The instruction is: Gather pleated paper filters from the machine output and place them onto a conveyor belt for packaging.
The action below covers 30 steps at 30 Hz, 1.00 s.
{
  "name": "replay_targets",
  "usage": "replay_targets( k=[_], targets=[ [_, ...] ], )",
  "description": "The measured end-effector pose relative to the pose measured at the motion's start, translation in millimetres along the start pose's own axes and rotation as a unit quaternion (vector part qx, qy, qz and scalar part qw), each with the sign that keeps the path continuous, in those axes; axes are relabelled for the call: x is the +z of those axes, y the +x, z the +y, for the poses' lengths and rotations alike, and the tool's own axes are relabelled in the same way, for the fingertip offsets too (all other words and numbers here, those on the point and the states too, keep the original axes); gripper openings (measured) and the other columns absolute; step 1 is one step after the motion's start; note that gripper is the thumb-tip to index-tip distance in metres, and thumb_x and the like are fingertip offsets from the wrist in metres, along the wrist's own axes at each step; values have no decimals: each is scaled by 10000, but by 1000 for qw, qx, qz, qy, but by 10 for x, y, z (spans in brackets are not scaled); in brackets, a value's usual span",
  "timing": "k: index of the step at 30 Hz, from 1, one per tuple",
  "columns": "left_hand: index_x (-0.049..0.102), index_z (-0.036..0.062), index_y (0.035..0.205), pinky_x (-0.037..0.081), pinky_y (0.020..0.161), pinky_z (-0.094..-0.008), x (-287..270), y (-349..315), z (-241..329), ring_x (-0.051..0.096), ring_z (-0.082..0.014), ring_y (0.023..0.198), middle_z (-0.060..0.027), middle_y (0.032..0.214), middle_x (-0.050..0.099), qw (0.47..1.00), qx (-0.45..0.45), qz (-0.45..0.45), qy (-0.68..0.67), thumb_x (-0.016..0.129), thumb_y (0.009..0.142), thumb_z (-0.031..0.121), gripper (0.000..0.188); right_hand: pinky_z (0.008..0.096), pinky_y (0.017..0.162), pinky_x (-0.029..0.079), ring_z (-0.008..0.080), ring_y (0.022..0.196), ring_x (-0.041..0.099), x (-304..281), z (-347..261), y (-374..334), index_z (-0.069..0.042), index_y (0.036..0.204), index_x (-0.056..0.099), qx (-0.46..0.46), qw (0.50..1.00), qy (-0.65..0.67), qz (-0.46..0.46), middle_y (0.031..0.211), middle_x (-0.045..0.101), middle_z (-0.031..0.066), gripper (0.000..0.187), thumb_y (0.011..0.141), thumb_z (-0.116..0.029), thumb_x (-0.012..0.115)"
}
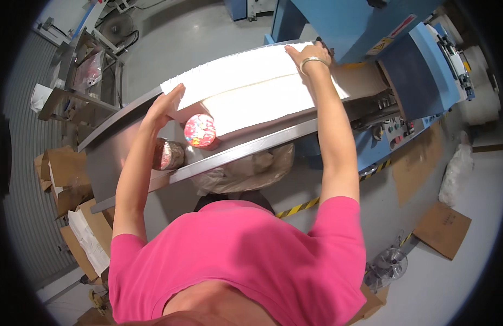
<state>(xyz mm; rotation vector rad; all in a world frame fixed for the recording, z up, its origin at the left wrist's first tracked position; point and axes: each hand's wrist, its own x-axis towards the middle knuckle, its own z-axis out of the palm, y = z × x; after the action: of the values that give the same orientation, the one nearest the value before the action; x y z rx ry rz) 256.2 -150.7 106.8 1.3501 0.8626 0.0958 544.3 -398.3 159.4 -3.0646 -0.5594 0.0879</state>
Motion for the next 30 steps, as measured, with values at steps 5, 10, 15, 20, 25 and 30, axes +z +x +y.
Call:
replay_targets(
  k=[5,10,15,20,25,30],
  targets=[
    [452,-59,1233,451,798,-385,-62,45,-9,496,-233,1039,-159,1157,518,1000,3,-6,2,675,738,494,775,463,1055,234,323,1341,200,152,-143,-35,-7,1109,618,11,1000,-22,-4,1438,282,123,807,783,-710,391],
    [463,-161,1147,442,801,-308,-494,-18,-69,510,-204,994,-182,1102,540,998,31,-35,-42,703,753,402,728,461,1056,211,332,1352,145,199,-675,-367,-31,1045,661,-11,999,-28,12,1424,319,109,730,818,-665,379],
    [481,-73,1195,378,957,-303,-1492,-452,-211,507,-211,1109,-152,1187,542,998,46,25,-45,678,797,330,599,448,1002,288,324,1296,264,258,-1612,-844,-51,978,689,-69,997,-32,-17,1334,437,102,734,814,-683,354],
    [473,-57,1218,343,988,-302,-2830,-727,-568,485,-200,1137,-129,1195,538,996,63,59,-18,717,760,294,627,439,999,271,343,1293,259,373,-2687,-1585,-40,1062,650,-153,987,22,-33,1303,447,161,686,815,-630,403],
    [432,-31,1271,322,991,-318,-3253,-832,-644,451,-197,1157,-116,1233,508,997,73,39,-3,728,742,320,700,441,1035,239,380,1303,235,456,-2886,-1992,48,968,660,-152,985,74,-13,1359,372,220,742,749,-634,467],
    [454,-29,1243,352,934,-300,-2983,-871,-448,484,-200,1076,-110,1180,531,994,60,-14,87,715,729,391,713,430,1032,214,365,1306,216,336,-2545,-2089,-22,1006,673,-95,995,-23,14,1376,346,203,649,787,-597,465]
  ],
)
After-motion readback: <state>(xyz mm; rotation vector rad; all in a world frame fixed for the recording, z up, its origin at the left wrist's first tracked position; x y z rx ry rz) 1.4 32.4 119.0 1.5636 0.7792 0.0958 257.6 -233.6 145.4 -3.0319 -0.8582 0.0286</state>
